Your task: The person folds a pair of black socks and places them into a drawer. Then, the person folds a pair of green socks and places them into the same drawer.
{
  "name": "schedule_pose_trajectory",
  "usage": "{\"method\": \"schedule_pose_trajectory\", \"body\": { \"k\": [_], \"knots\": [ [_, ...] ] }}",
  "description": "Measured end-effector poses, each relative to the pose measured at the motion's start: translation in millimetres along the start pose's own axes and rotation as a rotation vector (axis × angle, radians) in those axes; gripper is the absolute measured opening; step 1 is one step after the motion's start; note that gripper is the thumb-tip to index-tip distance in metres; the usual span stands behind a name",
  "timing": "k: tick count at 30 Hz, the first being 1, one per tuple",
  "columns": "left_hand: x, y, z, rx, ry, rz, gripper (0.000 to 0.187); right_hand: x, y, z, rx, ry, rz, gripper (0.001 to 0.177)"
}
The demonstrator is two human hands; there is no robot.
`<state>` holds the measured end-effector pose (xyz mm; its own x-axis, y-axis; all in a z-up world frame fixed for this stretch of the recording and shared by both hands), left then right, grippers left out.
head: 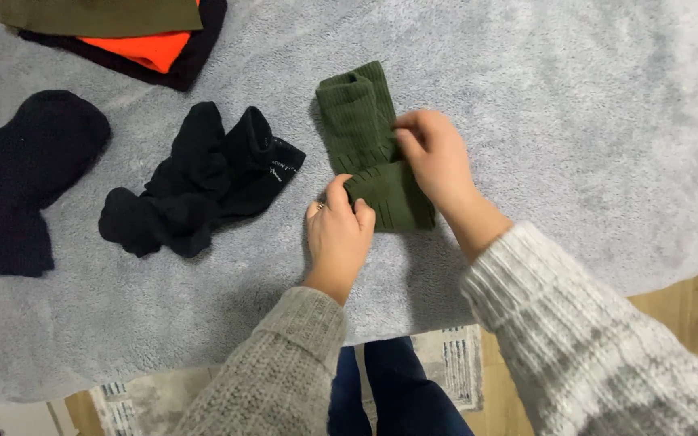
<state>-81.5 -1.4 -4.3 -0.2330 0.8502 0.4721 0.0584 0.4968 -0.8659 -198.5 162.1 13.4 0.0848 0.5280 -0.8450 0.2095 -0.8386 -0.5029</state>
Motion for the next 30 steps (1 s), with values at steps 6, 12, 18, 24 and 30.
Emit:
{"method": "schedule_pose_trajectory", "body": {
  "k": [6, 12, 18, 24, 30],
  "knots": [
    [-5.0, 3.2, 1.2, 0.02, 0.018, 0.037, 0.04, 15.5, 30.7, 28.1, -0.045, 0.078, -0.119, 0.029],
    [-7.3, -0.7, 5.6, 0.047, 0.005, 0.098, 0.041, 17.6, 18.7, 24.1, 0.087, 0.188, -0.122, 0.02],
    [13.5, -12.6, 16.9, -0.007, 0.115, 0.178, 0.069, -21.5, 18.9, 31.3, -0.025, -0.33, 0.12, 0.068],
    [29.4, -16.4, 30.8, -0.102, 0.302, 0.447, 0.069, -48.9, 30.7, 56.7, -0.474, -0.409, -0.21, 0.055],
    [36.3, -25.2, 42.5, -0.526, 0.115, 0.395, 0.074, -35.9, 22.3, 105.5, -0.559, -0.3, -0.474, 0.04]
  ]
}}
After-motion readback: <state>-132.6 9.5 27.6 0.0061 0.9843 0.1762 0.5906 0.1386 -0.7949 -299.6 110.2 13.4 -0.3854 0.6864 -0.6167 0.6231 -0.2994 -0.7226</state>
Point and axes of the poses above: each hand's wrist, its own z-axis towards the middle knuckle, its own y-axis out of the palm, x = y × z, the point moved 7 cm from there along z, towards the middle knuckle, and after that the axes turned 10 degrees about z, right-handed, at the moved point
